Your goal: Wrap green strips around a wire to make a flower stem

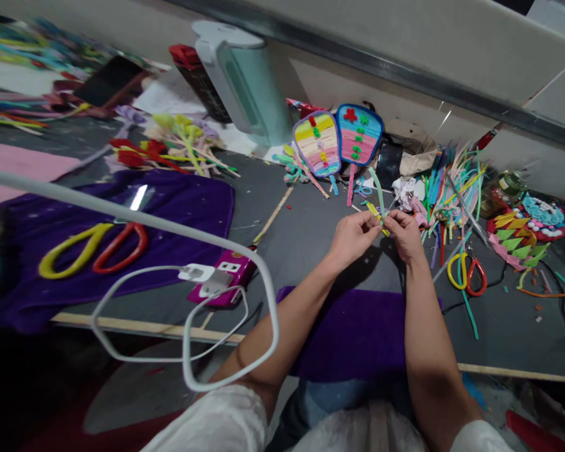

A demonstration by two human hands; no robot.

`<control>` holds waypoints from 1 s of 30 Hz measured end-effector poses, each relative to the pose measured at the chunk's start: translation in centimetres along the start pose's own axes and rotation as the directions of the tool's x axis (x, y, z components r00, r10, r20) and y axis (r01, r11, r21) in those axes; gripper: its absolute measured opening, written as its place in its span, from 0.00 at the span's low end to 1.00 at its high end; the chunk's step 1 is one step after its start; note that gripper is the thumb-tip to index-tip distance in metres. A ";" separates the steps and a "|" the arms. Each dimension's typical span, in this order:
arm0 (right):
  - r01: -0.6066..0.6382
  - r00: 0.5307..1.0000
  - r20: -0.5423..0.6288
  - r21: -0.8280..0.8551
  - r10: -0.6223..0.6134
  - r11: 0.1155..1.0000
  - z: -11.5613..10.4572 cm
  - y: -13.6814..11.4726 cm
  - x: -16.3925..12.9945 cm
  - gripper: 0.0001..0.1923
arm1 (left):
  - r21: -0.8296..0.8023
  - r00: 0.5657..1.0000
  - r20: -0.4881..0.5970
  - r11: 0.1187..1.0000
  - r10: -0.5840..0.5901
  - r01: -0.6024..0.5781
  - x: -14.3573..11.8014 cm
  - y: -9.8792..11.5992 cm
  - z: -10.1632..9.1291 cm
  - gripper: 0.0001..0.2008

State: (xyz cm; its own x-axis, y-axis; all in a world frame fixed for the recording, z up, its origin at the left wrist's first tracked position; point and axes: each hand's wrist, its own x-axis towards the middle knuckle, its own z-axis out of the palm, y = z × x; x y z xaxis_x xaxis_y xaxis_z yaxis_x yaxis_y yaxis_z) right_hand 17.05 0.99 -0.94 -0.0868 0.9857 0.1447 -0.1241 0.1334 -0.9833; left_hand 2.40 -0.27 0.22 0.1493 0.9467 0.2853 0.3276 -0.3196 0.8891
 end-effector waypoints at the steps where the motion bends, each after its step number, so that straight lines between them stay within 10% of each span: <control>1: 0.010 1.000 -0.007 -0.013 -0.010 1.000 0.1 0.0 0.0 0.13 | 0.073 1.000 -0.012 0.997 0.026 -0.025 -0.1 0.2 0.0 0.07; 9: 0.095 0.989 -0.093 -0.171 -0.112 0.981 0.9 0.8 0.1 0.12 | 0.432 0.985 -0.027 0.891 0.171 -0.143 -0.8 1.2 0.1 0.07; 14: 0.102 0.990 -0.092 -0.065 -0.108 0.993 0.8 0.6 0.1 0.12 | -0.097 0.995 0.046 0.991 -0.084 0.088 0.1 0.5 -0.3 0.08; 18: 0.029 1.000 -0.009 0.028 -0.028 0.999 0.6 0.3 -0.1 0.14 | -0.557 0.893 0.384 0.712 -0.236 0.428 0.6 0.1 -1.1 0.15; 23: 0.023 1.000 -0.014 0.068 -0.022 0.997 0.5 0.3 -0.1 0.16 | -0.639 0.811 0.523 0.508 -0.263 0.578 0.7 -0.2 -1.1 0.16; 30: 0.007 1.000 -0.006 0.064 -0.007 0.998 0.4 0.6 -0.1 0.14 | -0.652 0.862 0.421 0.567 -0.282 0.503 0.7 -0.2 -0.7 0.13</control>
State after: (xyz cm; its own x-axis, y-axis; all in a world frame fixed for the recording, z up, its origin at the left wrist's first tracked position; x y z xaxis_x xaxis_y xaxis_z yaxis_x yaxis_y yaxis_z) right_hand 16.57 0.96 -1.46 -0.0801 0.9853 0.1506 -0.1881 0.1335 -0.9730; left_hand 1.76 0.49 0.45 0.4290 0.8899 -0.1550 -0.3477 0.3210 0.8809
